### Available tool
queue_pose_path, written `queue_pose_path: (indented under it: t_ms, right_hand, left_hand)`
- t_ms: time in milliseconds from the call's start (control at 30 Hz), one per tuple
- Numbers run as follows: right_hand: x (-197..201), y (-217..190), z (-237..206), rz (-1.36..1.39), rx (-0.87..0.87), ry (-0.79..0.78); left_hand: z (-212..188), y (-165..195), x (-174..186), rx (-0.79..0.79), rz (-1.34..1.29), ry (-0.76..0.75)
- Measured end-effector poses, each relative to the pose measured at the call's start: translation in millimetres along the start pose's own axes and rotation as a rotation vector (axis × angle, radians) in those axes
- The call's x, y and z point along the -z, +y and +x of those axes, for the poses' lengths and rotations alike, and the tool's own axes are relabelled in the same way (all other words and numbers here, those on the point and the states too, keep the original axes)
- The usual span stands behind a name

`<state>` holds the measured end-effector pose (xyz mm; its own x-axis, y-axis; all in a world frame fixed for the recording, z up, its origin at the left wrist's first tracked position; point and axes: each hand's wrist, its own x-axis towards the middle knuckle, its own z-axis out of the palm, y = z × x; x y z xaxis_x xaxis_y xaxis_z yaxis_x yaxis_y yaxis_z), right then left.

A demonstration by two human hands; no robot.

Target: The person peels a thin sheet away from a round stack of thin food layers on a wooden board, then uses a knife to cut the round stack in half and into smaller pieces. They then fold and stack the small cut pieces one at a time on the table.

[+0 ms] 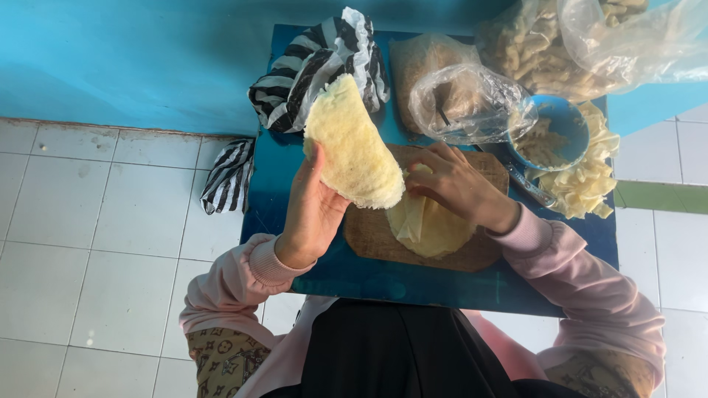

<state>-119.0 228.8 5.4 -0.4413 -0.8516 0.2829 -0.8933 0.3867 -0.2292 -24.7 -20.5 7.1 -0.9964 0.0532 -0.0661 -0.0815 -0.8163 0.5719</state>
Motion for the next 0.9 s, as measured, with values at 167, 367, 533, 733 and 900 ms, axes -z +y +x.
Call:
queue_pose_path:
  t_ms: [167, 367, 533, 733, 900]
  right_hand:
    - [-3, 11, 1, 0.164, -0.115, 0.064]
    - [6, 0, -9, 0.114, -0.136, 0.127]
    - [44, -8, -52, 0.138, -0.071, -0.026]
    - [31, -44, -81, 0.200, 0.002, 0.005]
    - [14, -59, -94, 0.134, -0.040, 0.059]
  left_hand:
    - [0, -2, 0, 0.019, -0.006, 0.008]
    - [-1, -2, 0, 0.029, -0.006, 0.017]
    - [-6, 2, -2, 0.045, 0.010, 0.007]
    - [-4, 6, -4, 0.079, 0.034, 0.017]
    - [-2, 5, -1, 0.098, 0.046, 0.010]
